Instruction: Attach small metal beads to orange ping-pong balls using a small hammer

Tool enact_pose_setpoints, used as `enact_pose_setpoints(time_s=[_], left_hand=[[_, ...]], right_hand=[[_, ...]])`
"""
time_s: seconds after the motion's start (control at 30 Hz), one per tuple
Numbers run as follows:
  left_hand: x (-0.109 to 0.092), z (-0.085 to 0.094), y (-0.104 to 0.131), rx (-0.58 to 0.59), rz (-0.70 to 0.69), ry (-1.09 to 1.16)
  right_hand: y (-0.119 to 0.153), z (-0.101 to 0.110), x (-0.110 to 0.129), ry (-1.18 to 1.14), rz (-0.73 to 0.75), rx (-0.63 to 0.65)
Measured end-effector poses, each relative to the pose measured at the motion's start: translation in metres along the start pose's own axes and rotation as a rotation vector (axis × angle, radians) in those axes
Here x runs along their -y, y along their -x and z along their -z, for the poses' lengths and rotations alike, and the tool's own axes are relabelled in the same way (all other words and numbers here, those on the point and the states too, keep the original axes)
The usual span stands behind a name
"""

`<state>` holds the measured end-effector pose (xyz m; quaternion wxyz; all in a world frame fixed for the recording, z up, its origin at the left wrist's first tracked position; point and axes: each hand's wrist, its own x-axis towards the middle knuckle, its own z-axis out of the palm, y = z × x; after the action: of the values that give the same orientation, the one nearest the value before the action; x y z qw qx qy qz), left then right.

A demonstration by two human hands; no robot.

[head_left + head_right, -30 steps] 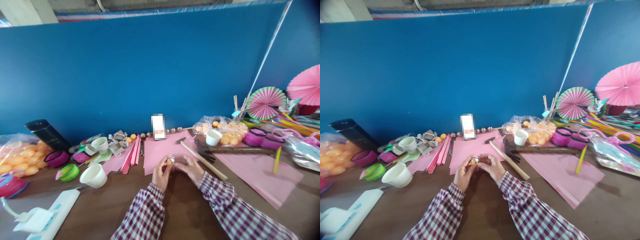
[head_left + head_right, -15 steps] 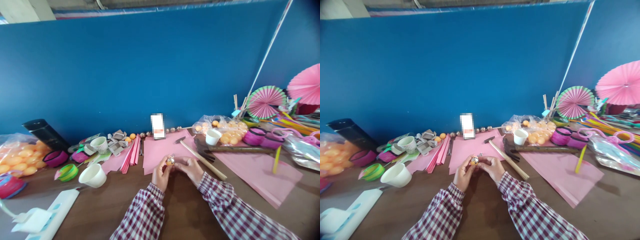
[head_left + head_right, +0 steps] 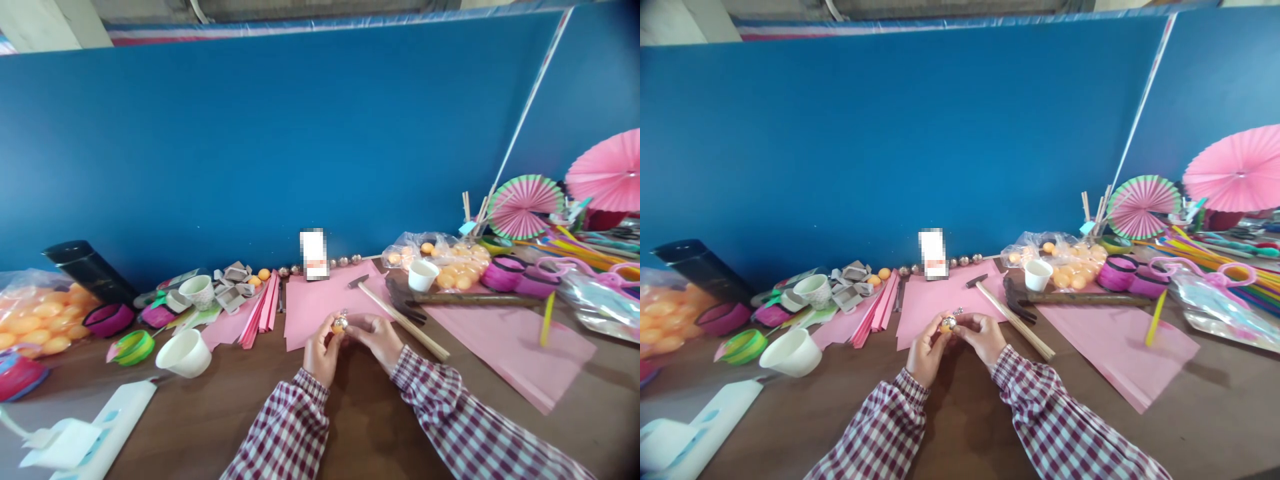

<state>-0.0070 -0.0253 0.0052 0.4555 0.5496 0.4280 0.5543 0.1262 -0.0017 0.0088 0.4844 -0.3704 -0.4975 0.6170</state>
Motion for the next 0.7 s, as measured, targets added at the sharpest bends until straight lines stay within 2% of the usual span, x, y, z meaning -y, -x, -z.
enact_pose_setpoints(time_s=[0.17,0.27,0.4,0.57,0.7], left_hand=[[0.0014,-0.0001,-0.0015,-0.019,0.108,0.163],[0.0041,0.0015,-0.0035,-0.027,0.188,0.316],[0.0041,0.0023,-0.0044,-0.013,0.224,0.44],[0.0036,0.0017,-0.0046,-0.046,0.244,0.406],[0.0041,0.0016,-0.0046,-0.059,0.203,0.358]], right_hand=[[-0.0019,-0.0004,0.0006,0.05,0.042,-0.007],[-0.0017,-0.0017,0.0041,0.138,0.124,-0.019],[-0.0003,-0.004,0.0068,0.246,0.234,-0.038],[0.0003,-0.0052,0.0021,0.31,0.274,-0.006],[0.0016,-0.0061,-0.0011,0.331,0.293,-0.006]])
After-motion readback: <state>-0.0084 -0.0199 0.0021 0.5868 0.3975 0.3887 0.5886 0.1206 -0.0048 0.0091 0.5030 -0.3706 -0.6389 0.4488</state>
